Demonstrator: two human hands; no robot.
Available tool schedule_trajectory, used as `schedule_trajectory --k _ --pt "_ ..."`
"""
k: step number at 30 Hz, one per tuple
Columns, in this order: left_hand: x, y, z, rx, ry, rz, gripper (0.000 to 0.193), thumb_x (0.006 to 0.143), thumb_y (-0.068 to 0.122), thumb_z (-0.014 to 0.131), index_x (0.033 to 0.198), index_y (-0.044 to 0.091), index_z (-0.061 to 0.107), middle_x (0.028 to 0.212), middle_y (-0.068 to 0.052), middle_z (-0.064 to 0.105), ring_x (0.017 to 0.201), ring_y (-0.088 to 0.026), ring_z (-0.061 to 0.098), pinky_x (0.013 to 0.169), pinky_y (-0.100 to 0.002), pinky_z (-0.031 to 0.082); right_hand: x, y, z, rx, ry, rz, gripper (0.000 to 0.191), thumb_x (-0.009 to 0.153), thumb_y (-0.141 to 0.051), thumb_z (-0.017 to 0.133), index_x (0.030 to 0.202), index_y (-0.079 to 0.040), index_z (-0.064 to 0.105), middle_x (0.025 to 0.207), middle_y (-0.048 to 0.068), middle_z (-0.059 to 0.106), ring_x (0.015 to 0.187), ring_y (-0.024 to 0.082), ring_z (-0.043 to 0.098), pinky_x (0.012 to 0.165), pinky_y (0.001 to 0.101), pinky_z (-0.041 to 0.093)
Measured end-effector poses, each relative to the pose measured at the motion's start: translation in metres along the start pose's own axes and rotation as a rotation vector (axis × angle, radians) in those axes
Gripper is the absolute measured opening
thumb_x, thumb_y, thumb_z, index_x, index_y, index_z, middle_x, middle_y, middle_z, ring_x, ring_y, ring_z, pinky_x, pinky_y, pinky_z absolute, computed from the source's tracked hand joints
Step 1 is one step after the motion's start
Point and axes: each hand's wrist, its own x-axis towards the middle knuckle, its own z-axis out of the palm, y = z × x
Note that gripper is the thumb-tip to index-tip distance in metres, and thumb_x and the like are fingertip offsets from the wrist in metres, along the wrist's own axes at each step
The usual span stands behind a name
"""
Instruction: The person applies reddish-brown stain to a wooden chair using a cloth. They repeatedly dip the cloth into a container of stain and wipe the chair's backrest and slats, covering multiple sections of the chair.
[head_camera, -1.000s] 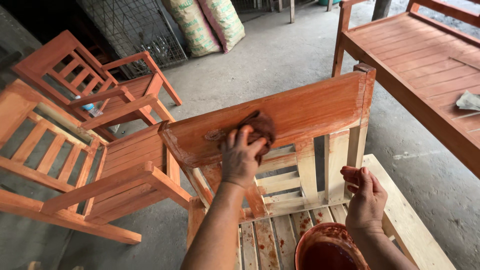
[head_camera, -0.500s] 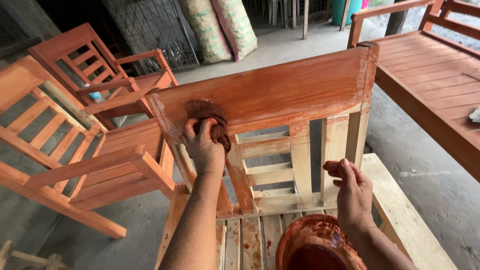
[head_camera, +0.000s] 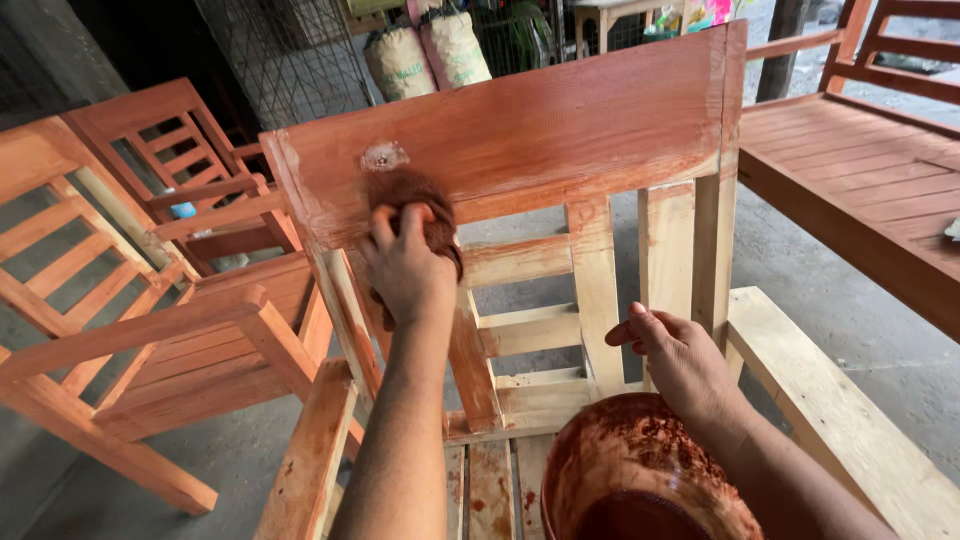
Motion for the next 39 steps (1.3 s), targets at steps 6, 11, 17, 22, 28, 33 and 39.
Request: schedule_trajectory --k 6,11,17,22,28,33,39 --pt "-0.029 0.017 -0.001 -0.075 -0.03 0.023 0.035 0.077 0.008 0.07 0.109 0.022 0.067 0.136 -0.011 0.051 0.115 -0.044 0.052 0.09 -0.056 0.051 -0.004 -0.029 -0.01 -0.029 -0.164 0.036 0.059 0.104 -0.049 0.039 0.111 -0.007 0.08 0.119 0.013 0.075 0.115 0.024 0.063 0.101 0.0456 0.051" --pt "-0.033 0.021 0.001 -0.085 0.001 -0.022 0.035 0.081 0.009 0.067 0.114 0.022 0.066 0.139 -0.011 0.051 0.118 -0.044 0.052 0.089 -0.057 0.05 -0.012 -0.055 -0.011 -0.221 -0.188 0.052 0.055 0.107 -0.053 0.039 0.125 -0.013 0.073 0.133 0.012 0.068 0.124 0.029 0.065 0.108 0.0432 0.053" --pt "-0.068 0.008 0.01 -0.061 0.059 0.023 0.037 0.081 0.015 0.069 0.117 0.02 0.067 0.141 -0.012 0.051 0.119 -0.044 0.053 0.09 -0.058 0.05 -0.015 -0.053 -0.012 -0.264 -0.204 0.099 0.054 0.107 -0.05 0.04 0.121 -0.008 0.072 0.131 0.017 0.073 0.118 0.024 0.069 0.106 0.0396 0.055" --pt "-0.103 -0.007 0.017 0.003 -0.063 0.049 0.035 0.081 0.014 0.067 0.114 0.022 0.067 0.141 -0.01 0.052 0.115 -0.041 0.054 0.088 -0.058 0.049 -0.012 -0.056 -0.01 -0.472 -0.288 -0.038 0.046 0.097 -0.044 0.059 0.12 -0.008 0.077 0.122 0.011 0.077 0.108 0.021 0.072 0.099 0.0372 0.056" --pt "-0.13 -0.018 0.026 0.004 -0.103 0.064 0.034 0.082 0.012 0.063 0.114 0.022 0.066 0.139 -0.01 0.051 0.114 -0.04 0.053 0.088 -0.057 0.049 -0.018 -0.057 -0.014 -0.457 -0.275 -0.003 0.039 0.085 -0.034 0.08 0.115 -0.008 0.078 0.106 0.01 0.083 0.097 0.02 0.077 0.092 0.0361 0.06" --pt "-0.155 -0.025 0.026 0.017 -0.203 0.03 0.032 0.085 0.012 0.062 0.115 0.023 0.064 0.143 -0.009 0.049 0.116 -0.04 0.052 0.088 -0.057 0.049 -0.01 -0.049 -0.015 -0.675 -0.318 -0.184 0.028 0.083 -0.031 0.082 0.107 -0.016 0.084 0.096 0.004 0.085 0.09 0.018 0.077 0.089 0.0336 0.059" --pt "-0.165 -0.018 0.015 -0.035 -0.361 -0.104 0.033 0.086 0.011 0.065 0.117 0.019 0.062 0.143 -0.013 0.044 0.122 -0.042 0.049 0.093 -0.059 0.049 0.0 -0.037 -0.012 -0.671 -0.262 -0.226 0.025 0.08 -0.029 0.084 0.102 -0.017 0.085 0.095 0.005 0.085 0.088 0.019 0.077 0.087 0.0356 0.06"
